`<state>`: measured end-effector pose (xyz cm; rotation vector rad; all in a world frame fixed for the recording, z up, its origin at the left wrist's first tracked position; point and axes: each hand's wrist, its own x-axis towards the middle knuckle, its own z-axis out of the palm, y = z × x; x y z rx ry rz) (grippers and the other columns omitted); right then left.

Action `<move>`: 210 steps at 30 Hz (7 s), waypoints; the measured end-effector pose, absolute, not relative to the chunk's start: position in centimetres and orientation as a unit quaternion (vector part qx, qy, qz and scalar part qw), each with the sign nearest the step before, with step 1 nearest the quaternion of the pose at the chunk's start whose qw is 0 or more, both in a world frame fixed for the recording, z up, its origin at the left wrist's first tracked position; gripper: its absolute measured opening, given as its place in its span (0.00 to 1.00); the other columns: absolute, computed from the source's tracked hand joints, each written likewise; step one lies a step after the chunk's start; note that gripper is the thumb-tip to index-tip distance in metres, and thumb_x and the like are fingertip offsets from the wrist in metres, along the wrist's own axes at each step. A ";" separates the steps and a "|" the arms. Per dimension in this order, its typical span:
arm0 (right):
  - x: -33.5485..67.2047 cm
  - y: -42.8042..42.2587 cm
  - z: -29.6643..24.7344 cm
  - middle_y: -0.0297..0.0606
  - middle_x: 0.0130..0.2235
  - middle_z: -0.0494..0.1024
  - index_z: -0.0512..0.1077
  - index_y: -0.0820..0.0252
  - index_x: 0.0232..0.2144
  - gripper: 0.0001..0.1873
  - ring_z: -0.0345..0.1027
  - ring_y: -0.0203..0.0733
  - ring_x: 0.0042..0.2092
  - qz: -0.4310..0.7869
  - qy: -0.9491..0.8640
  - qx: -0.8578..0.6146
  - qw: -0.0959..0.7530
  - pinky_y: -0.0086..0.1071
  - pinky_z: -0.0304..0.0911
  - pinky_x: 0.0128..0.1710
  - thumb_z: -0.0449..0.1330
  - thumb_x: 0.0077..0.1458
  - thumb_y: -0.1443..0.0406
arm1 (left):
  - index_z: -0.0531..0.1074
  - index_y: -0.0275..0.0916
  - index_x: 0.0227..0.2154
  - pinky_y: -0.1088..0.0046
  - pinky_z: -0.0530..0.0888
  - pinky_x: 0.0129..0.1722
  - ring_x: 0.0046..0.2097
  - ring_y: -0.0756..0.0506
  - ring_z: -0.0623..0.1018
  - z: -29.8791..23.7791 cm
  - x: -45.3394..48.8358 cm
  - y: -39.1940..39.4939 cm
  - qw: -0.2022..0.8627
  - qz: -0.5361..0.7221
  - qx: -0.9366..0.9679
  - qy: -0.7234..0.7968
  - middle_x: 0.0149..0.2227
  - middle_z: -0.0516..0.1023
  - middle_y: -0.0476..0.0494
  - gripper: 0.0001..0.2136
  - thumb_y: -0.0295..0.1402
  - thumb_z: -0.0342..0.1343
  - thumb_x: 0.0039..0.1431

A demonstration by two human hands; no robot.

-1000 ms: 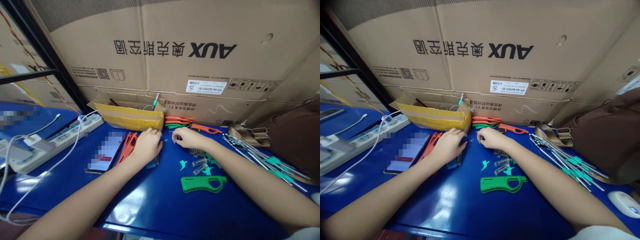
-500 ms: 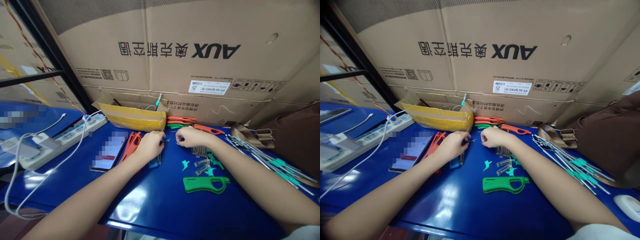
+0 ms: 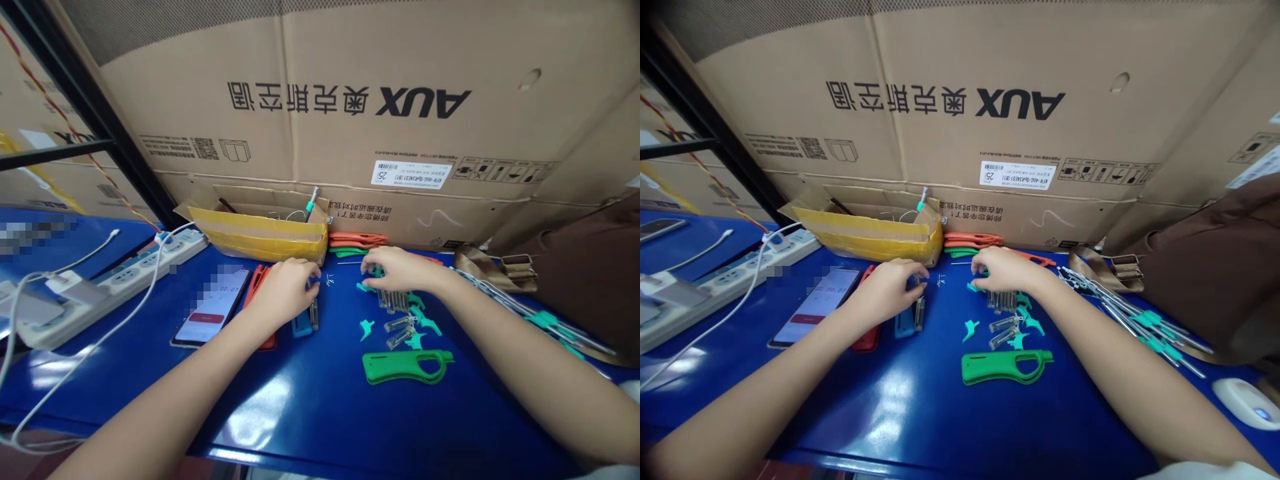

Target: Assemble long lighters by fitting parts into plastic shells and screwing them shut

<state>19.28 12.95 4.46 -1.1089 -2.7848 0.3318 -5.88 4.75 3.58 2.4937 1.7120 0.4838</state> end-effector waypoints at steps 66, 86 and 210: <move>26.4 1.7 3.9 0.35 0.41 0.74 0.73 0.56 0.40 0.25 0.68 0.43 0.42 0.222 -0.914 -0.335 0.047 0.34 0.62 0.42 0.72 0.47 0.49 | 0.75 0.37 0.51 0.62 0.75 0.49 0.48 0.40 0.76 0.4 0.5 -2.5 0.183 0.143 0.899 0.371 0.45 0.77 0.40 0.14 0.34 0.59 0.65; 26.5 1.4 1.4 0.40 0.42 0.82 0.75 0.58 0.52 0.16 0.76 0.42 0.41 0.094 -0.952 -0.271 0.105 0.34 0.66 0.41 0.56 0.68 0.59 | 0.76 0.39 0.47 0.70 0.77 0.43 0.39 0.48 0.77 -0.4 -0.7 -0.2 0.259 0.233 0.843 0.410 0.42 0.76 0.47 0.13 0.30 0.66 0.59; 26.1 0.5 2.8 0.39 0.39 0.79 0.68 0.56 0.42 0.10 0.74 0.44 0.39 0.068 -0.846 -0.468 0.245 0.35 0.64 0.38 0.48 0.70 0.61 | 0.71 0.39 0.53 0.55 0.73 0.47 0.47 0.38 0.77 0.3 -0.1 -1.5 0.104 0.139 0.928 0.330 0.46 0.78 0.40 0.13 0.36 0.53 0.70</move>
